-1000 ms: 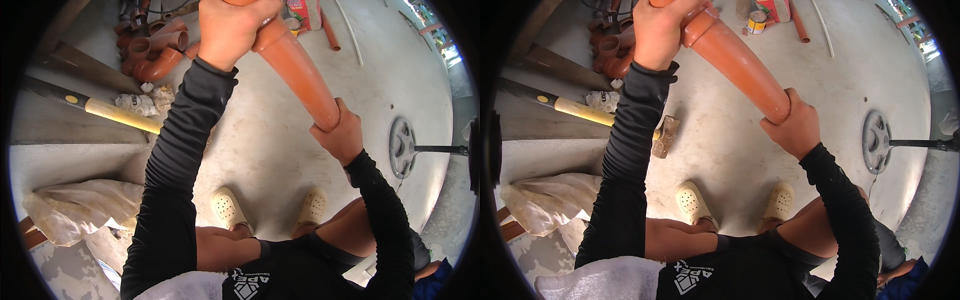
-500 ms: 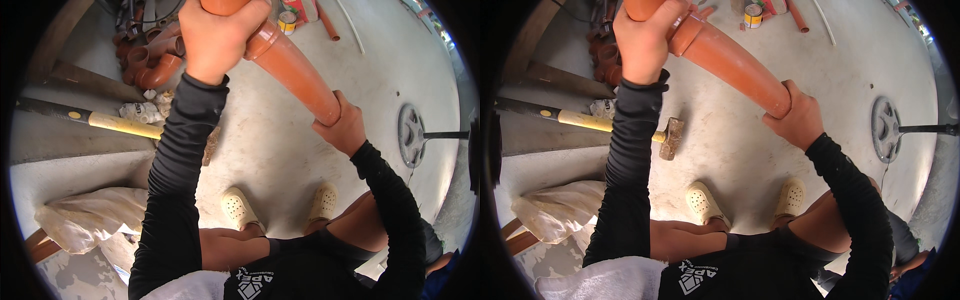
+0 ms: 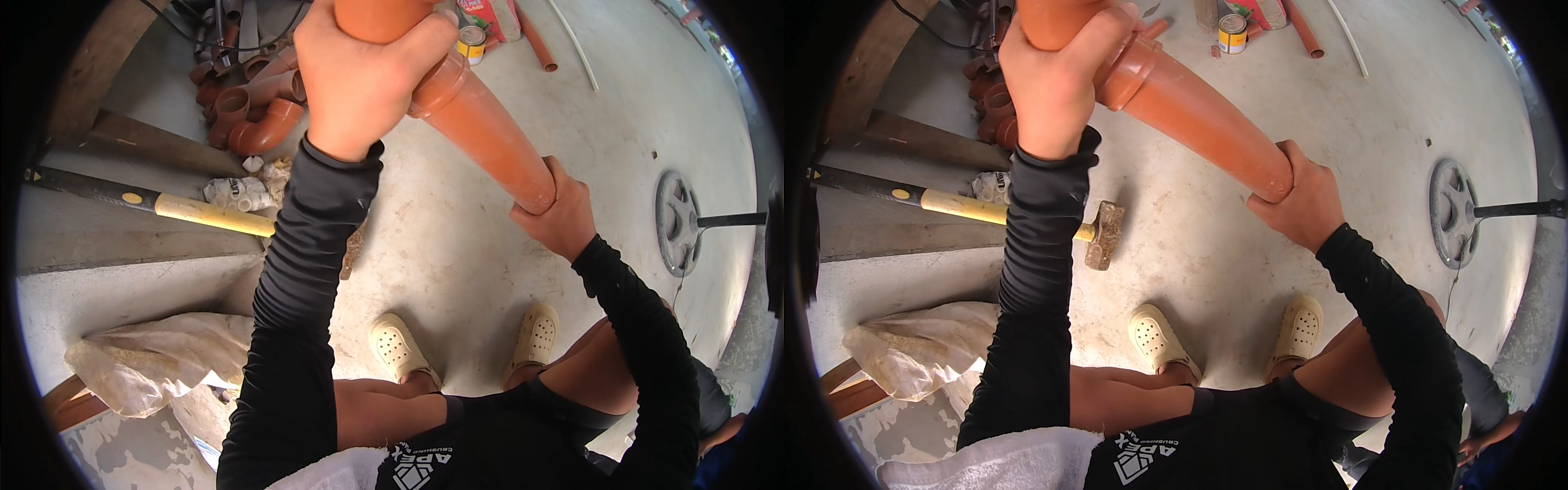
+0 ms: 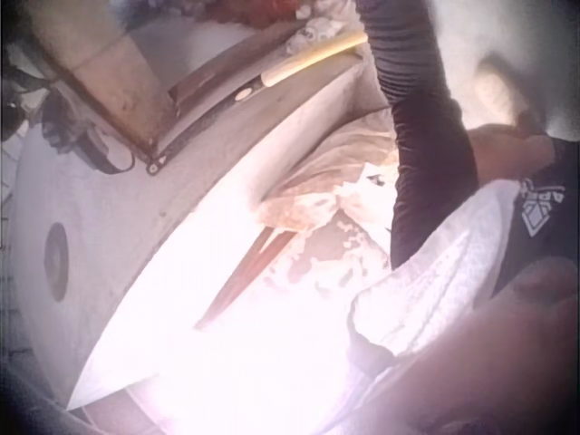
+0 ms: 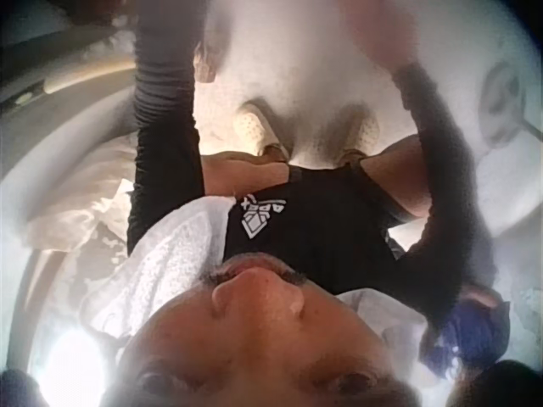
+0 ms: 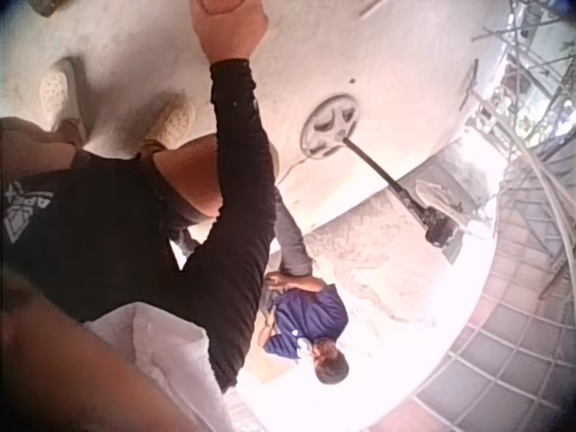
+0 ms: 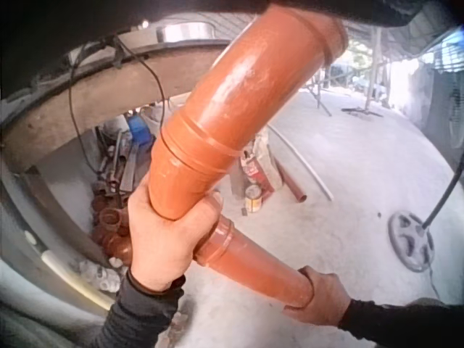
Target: The person assembles orange PVC pipes and fittings by hand. They connect a straight pipe to an elbow, then attach a T-junction, and finally add another straight pipe to the assembly.
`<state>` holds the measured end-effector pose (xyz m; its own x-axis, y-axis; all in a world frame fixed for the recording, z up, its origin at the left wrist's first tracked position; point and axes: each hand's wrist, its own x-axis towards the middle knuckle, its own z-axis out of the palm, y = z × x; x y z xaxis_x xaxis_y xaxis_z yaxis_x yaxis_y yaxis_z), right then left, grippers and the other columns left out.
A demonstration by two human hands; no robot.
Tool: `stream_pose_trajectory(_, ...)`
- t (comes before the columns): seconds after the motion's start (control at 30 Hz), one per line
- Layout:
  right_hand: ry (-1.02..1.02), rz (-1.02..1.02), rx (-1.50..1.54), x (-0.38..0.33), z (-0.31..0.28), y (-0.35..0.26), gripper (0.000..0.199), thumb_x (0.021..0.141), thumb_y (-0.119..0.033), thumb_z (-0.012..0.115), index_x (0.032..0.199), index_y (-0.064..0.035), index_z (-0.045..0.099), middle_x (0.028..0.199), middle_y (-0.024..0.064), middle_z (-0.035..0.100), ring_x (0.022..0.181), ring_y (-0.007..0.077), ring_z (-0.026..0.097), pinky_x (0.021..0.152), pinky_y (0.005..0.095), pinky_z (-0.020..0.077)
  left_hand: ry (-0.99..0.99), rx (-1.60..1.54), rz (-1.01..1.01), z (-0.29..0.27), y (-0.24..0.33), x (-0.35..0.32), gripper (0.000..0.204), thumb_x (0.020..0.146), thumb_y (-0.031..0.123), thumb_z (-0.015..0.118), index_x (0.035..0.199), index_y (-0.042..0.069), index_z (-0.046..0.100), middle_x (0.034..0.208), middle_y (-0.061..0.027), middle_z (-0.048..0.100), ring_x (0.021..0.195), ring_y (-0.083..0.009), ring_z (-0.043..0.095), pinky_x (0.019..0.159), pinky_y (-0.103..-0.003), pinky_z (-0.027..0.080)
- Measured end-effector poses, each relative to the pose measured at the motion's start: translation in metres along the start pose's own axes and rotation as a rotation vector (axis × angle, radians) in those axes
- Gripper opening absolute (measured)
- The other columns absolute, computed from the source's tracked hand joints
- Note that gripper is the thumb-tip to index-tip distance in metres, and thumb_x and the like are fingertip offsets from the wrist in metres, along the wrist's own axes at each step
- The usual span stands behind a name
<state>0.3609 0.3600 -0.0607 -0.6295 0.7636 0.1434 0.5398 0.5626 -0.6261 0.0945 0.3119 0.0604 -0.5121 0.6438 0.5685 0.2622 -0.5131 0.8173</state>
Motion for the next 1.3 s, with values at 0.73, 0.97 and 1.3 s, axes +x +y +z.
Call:
stream_pose_trajectory(0.73,0.073,-0.109,-0.069,0.019,-0.003,-0.005,0.057,0.074,-0.030,0.087,0.119,-0.0057,0.062,0.099,0.0178,0.077,0.090,0.0402,0.076,0.080,0.0474,0.0620,-0.057,-0.022,0.083,-0.015,0.046,-0.001,0.055,0.074,0.010,0.085,0.124,-0.003,0.066,0.104,-0.0059,0.075,0.095,-0.0133,0.070,0.088,-0.033,0.058)
stream_pose_trajectory(0.97,-0.007,-0.124,-0.016,0.011,-0.005,-0.005,0.055,0.075,-0.028,0.087,0.119,-0.0070,0.062,0.097,0.0205,0.076,0.088,0.0419,0.076,0.078,0.0476,0.0619,-0.207,-0.021,-0.068,-0.031,0.042,0.007,0.048,0.077,0.003,0.082,0.122,-0.004,0.066,0.104,-0.0072,0.077,0.090,-0.0132,0.073,0.084,-0.032,0.061)
stream_pose_trajectory(1.3,-0.007,-0.013,0.015,-0.004,0.007,-0.031,0.052,0.075,-0.028,0.085,0.116,-0.0057,0.062,0.089,0.0200,0.075,0.082,0.0445,0.074,0.075,0.0491,0.0615,0.027,0.052,-0.081,-0.028,0.021,0.009,0.041,0.081,0.006,0.081,0.118,-0.004,0.067,0.099,-0.0070,0.076,0.087,-0.0127,0.071,0.081,-0.032,0.060)
